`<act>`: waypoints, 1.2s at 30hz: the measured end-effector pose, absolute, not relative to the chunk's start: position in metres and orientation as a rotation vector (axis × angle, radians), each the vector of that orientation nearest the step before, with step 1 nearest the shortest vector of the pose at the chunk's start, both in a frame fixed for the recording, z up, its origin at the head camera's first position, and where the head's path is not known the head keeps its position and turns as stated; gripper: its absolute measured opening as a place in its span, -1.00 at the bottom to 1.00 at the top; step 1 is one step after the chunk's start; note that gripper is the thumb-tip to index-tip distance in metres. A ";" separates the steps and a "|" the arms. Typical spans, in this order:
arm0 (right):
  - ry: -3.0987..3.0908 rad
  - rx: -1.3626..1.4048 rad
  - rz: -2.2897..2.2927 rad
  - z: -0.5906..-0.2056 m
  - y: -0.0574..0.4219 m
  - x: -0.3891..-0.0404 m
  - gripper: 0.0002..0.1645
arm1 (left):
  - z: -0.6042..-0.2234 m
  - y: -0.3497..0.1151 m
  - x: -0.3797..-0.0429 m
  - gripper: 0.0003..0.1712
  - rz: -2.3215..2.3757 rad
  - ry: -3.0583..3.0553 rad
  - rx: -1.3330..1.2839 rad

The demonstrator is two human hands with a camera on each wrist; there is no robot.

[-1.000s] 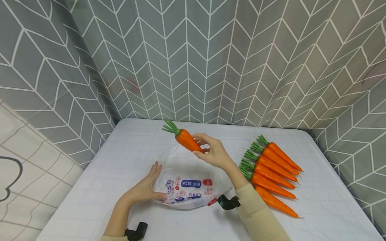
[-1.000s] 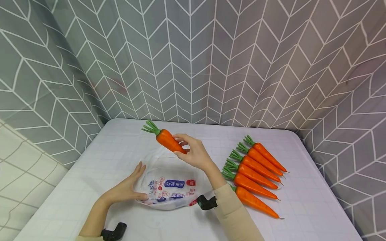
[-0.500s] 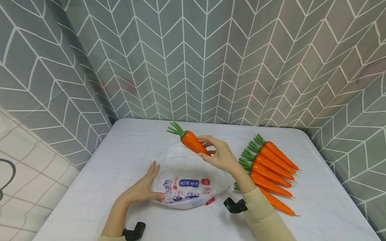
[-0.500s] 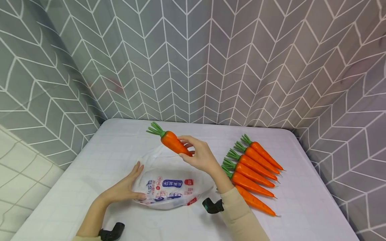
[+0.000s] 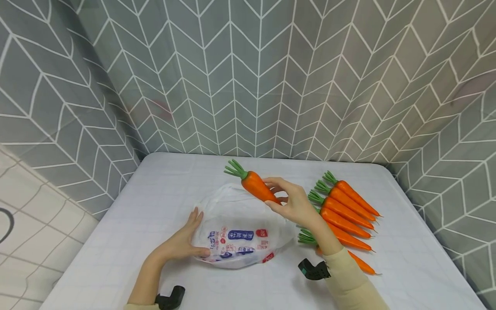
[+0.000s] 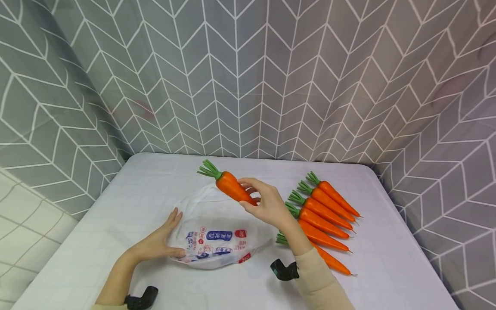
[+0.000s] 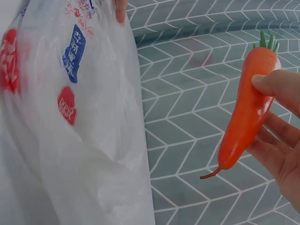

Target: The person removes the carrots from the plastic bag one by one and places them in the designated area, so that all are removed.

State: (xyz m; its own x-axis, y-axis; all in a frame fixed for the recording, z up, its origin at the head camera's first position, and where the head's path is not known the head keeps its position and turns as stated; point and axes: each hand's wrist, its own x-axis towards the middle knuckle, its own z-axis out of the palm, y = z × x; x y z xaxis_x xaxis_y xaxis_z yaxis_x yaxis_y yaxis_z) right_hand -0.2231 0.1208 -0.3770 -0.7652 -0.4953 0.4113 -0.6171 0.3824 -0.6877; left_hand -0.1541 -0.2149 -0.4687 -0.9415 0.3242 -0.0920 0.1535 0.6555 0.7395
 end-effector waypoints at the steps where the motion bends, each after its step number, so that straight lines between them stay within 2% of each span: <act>1: -2.498 1.005 1.328 -0.377 0.123 -0.222 -0.39 | -0.468 -0.215 -0.154 0.38 1.159 2.656 0.391; 26: -2.558 0.894 1.282 -0.378 0.180 -0.190 -0.40 | -0.468 -0.215 -0.157 0.39 1.154 2.642 0.401; 36: -2.580 0.847 1.102 -0.382 0.207 -0.174 -0.34 | -0.468 -0.214 -0.156 0.41 1.154 2.638 0.394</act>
State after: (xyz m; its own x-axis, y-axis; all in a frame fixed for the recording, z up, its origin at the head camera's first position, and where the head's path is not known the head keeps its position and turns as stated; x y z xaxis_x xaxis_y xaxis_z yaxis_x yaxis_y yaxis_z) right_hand -0.1736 0.2070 -0.3815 -0.8126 -0.4244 0.3994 -0.5820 0.5552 -0.5942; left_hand -0.1564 -0.2141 -0.4680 -0.9360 0.3357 -0.1058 0.1502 0.6528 0.7425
